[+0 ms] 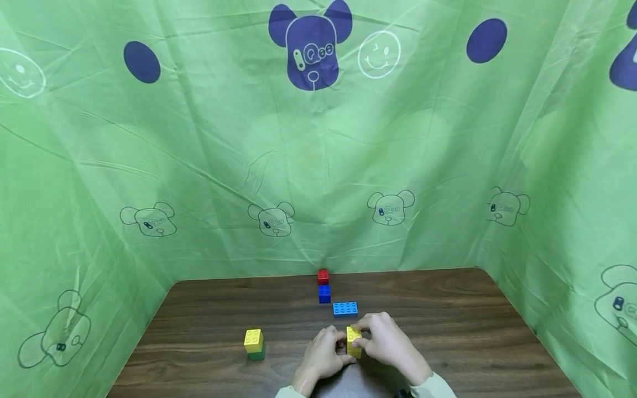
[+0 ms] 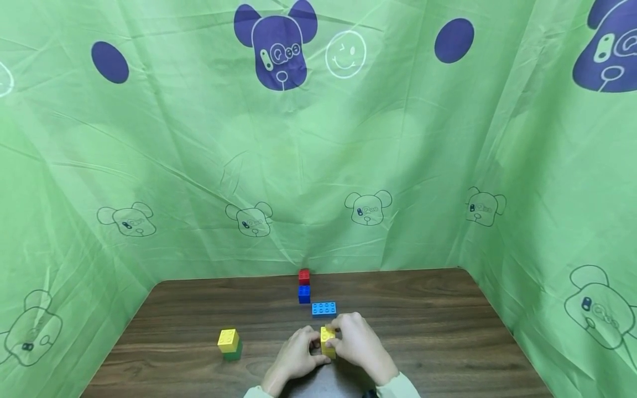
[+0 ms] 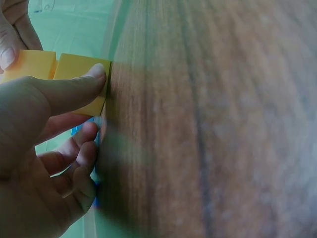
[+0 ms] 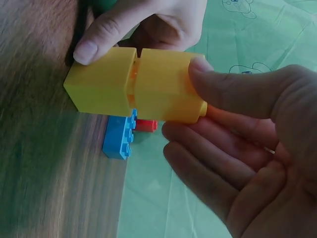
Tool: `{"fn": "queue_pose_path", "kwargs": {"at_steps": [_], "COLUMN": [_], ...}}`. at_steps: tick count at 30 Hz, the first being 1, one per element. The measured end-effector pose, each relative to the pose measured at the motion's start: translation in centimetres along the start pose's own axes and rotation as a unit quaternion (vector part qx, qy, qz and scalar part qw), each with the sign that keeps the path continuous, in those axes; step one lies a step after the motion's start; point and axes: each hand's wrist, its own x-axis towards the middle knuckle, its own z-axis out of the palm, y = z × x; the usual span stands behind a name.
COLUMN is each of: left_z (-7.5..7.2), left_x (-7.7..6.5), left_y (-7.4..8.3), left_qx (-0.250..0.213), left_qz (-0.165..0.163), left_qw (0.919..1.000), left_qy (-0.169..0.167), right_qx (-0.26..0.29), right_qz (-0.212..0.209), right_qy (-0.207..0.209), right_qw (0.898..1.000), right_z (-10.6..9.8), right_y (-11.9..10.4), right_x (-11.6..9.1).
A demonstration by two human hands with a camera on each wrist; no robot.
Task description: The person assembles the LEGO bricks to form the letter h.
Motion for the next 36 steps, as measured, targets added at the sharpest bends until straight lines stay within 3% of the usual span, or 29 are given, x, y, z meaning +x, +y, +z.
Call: {"fn": "queue_pose_path", "kwargs": {"at_steps": [6, 17, 36], "left_z": [0.1, 0.0, -0.2], "left_x": [0.0, -0.1, 0.0], "left_y": [0.1, 0.2, 0.3], "left_qx": [-0.004, -0.003, 0.006], "left_qz": [0.004, 0.002, 0.003], "left_qw": [1.0, 1.0, 0.9999], "left_qy": [0.007, 0.004, 0.011], "right_qx": [0.0, -0.002, -0.004], "right_qz": [0.005, -0.001, 0.002], "right_qy": [0.026, 0.007, -0.013], "right_qw": [1.0, 1.0, 1.0], "right_z": [0.2, 0.2, -0.1], "right_y": [0.1, 0.8, -0.3], "right_x": [-0.1, 0.0, 0.5]}}
